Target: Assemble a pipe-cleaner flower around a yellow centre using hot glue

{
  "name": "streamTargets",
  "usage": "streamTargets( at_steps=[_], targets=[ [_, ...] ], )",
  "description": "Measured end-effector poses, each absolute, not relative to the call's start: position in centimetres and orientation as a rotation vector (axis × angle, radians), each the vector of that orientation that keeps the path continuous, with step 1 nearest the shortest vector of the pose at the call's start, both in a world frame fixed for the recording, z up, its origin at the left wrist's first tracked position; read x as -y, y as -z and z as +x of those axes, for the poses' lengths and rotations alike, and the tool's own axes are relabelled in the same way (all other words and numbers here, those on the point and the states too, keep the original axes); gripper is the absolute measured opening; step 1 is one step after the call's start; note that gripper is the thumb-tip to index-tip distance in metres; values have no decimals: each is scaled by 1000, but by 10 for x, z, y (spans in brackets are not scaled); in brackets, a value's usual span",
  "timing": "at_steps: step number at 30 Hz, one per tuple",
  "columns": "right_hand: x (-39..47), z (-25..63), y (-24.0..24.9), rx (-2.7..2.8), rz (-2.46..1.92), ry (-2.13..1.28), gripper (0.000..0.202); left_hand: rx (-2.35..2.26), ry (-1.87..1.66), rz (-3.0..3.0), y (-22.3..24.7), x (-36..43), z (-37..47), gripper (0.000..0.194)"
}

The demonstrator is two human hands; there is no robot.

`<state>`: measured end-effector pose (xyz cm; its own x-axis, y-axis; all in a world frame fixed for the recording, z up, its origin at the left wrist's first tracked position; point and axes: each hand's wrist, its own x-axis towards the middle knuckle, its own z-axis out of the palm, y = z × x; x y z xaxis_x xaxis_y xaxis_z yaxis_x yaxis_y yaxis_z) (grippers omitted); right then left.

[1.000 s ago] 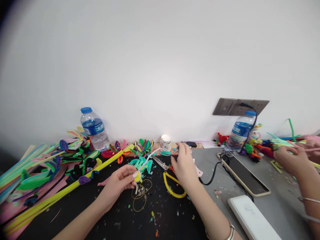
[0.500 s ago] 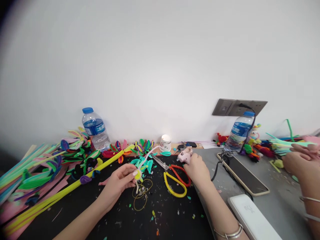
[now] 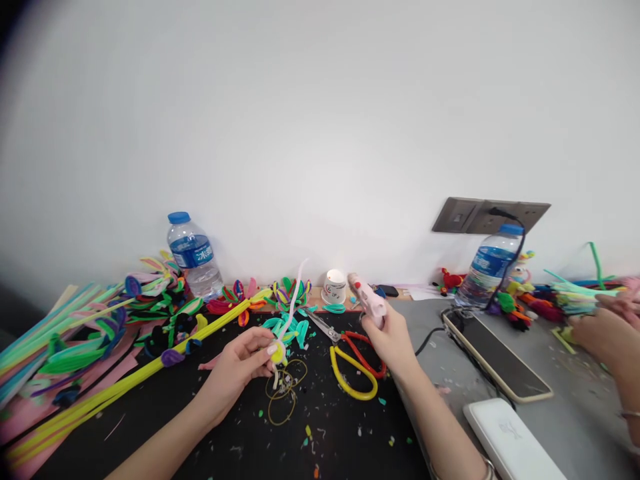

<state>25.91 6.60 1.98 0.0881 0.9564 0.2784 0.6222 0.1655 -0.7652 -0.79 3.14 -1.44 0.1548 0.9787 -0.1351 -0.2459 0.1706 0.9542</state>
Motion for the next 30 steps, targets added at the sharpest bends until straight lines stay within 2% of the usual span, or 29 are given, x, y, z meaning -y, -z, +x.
streamTargets(
  at_steps=[4,8,15,30],
  targets=[
    [-59,248,-12,1483,-1223,-1254,33,-969,-1141,951,12,-31,-8,21],
    [-50,235,-7,1458,-1058,-1618,39,-937,-1153,921,11,-30,-8,21],
    [-46,225,-1,1477,-1098,-1722,43,-937,-1130,915,9,-28,-6,20],
    [-47,228,3,1510,-1145,-1714,37,-910,-1119,903,11,-27,-5,21]
  ],
)
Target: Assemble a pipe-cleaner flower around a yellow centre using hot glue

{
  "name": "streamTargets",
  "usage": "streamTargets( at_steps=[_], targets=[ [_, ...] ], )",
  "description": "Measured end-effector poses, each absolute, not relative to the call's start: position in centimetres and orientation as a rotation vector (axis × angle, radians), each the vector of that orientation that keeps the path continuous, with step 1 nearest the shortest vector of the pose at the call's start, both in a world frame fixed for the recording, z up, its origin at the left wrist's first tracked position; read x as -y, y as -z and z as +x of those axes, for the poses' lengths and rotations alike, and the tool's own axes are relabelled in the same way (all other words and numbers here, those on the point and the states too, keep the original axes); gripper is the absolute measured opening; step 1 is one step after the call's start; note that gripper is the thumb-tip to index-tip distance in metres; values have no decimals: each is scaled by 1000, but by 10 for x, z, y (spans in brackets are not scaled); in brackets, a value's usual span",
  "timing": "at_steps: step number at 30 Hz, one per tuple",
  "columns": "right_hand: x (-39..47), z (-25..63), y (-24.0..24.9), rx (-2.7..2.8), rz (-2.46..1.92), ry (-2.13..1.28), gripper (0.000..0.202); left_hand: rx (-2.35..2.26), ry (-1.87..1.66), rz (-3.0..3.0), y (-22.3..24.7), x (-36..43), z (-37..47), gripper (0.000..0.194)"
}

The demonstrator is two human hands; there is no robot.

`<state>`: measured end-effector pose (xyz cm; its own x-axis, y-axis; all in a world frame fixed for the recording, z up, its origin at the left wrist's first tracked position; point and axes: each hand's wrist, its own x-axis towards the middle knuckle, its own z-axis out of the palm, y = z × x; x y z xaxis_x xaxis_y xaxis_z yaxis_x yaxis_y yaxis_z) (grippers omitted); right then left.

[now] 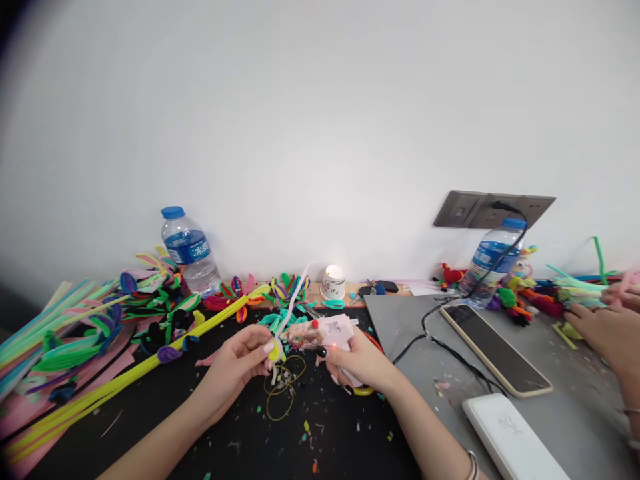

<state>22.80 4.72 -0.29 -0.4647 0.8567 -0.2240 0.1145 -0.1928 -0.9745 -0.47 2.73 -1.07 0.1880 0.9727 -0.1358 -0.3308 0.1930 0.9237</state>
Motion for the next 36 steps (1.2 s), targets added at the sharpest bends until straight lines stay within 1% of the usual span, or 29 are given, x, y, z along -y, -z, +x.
streamTargets(
  at_steps=[5,13,25,36],
  targets=[
    [-47,229,6,1518,-1163,-1707,32,-912,-1120,905,9,-27,-4,20],
    [-46,228,3,1523,-1145,-1714,31,-912,-1115,915,10,-26,-5,20],
    [-44,229,-3,1535,-1153,-1707,36,-931,-1143,897,8,-28,-6,22],
    [-44,232,-4,1595,-1192,-1745,32,-952,-1183,879,6,-28,-7,25]
  ],
)
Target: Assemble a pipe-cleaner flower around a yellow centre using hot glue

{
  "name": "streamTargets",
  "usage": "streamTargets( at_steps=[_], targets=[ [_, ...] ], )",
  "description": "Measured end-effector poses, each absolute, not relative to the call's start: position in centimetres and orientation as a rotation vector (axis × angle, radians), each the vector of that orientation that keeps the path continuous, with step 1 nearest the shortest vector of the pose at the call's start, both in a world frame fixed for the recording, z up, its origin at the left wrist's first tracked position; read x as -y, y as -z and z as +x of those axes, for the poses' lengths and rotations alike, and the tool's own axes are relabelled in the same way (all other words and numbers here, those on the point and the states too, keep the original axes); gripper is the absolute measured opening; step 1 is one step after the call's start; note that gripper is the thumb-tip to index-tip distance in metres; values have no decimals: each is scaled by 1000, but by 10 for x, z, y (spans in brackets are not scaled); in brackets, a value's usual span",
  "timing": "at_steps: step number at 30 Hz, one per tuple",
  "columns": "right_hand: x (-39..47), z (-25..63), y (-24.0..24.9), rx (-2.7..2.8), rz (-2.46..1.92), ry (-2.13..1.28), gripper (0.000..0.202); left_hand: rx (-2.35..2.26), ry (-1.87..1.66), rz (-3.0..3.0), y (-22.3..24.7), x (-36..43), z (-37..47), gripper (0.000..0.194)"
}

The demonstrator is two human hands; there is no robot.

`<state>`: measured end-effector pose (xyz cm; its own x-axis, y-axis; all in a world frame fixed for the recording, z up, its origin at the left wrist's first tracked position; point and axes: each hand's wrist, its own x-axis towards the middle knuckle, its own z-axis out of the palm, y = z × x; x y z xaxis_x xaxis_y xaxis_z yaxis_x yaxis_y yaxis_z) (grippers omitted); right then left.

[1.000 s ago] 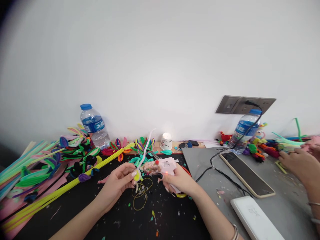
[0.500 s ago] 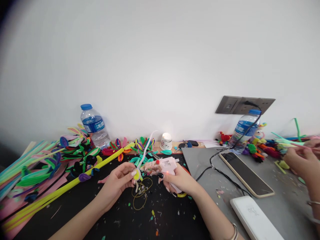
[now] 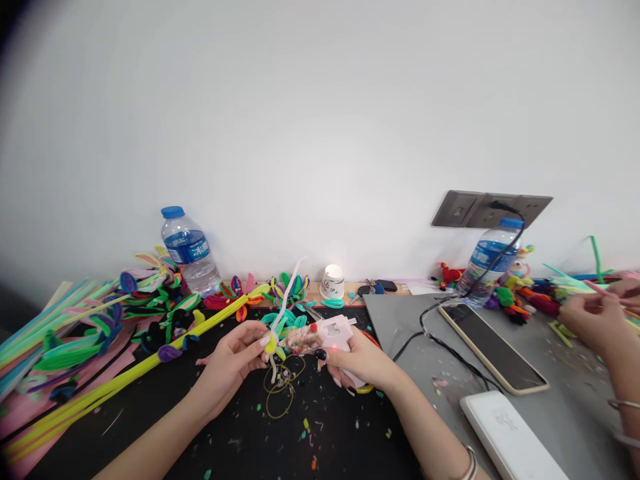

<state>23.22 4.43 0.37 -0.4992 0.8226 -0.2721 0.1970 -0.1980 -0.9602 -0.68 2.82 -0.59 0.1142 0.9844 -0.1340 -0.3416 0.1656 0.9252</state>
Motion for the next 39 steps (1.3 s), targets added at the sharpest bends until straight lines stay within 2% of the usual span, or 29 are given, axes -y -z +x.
streamTargets(
  at_steps=[22,39],
  targets=[
    [-46,234,1,1527,-1200,-1702,34,-931,-1083,985,8,-26,-5,20],
    [-44,234,-7,1623,-1234,-1768,31,-942,-1166,915,7,-27,-8,22]
  ],
)
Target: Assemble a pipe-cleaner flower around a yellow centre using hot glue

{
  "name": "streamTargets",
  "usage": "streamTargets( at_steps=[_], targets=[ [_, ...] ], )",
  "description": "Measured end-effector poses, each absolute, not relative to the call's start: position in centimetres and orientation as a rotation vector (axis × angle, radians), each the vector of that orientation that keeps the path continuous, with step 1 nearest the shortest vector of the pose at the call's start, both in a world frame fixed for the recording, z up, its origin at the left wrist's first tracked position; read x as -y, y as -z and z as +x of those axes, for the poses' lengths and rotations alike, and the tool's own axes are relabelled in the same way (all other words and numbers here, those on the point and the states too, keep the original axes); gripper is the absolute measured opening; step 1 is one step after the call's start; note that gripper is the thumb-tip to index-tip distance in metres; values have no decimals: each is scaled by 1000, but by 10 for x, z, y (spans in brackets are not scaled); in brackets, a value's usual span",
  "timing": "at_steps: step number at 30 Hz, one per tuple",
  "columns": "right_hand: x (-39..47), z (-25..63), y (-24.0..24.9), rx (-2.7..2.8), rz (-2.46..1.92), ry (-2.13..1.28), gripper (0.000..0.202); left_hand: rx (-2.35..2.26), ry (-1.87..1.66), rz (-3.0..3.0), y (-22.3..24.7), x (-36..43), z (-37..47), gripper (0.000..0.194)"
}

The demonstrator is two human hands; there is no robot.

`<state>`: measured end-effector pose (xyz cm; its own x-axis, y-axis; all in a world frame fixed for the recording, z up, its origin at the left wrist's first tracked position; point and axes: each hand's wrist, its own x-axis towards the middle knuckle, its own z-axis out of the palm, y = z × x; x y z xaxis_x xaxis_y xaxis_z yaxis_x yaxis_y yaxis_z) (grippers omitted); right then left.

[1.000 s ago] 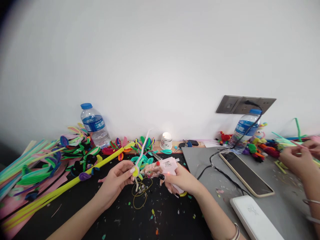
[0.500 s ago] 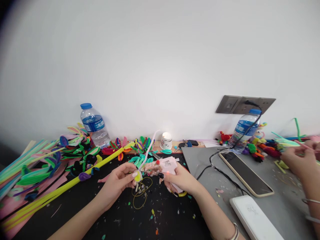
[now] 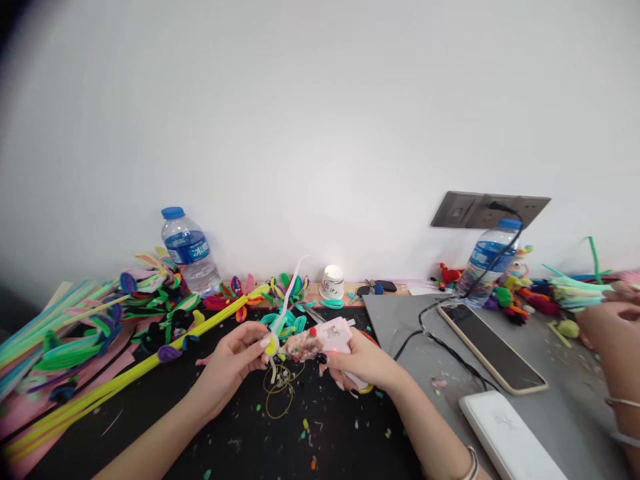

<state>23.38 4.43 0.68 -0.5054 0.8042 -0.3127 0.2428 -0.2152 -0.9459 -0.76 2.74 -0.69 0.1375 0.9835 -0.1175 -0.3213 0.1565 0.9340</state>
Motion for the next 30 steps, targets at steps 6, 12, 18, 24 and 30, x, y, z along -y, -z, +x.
streamTargets(
  at_steps=[6,12,18,24,30],
  targets=[
    [-45,235,-6,1565,-1210,-1747,34,-935,-1132,940,9,-28,-8,20],
    [-46,232,-9,1555,-1225,-1721,34,-905,-1067,1017,11,-28,-7,20],
    [-45,231,-11,1572,-1235,-1713,33,-908,-1047,1034,14,-28,-7,20],
    [-45,235,-5,1555,-1254,-1734,34,-940,-1062,1035,11,-29,-7,20],
    [-46,236,-6,1558,-1259,-1756,33,-948,-1111,1009,12,-30,-8,19]
  ],
)
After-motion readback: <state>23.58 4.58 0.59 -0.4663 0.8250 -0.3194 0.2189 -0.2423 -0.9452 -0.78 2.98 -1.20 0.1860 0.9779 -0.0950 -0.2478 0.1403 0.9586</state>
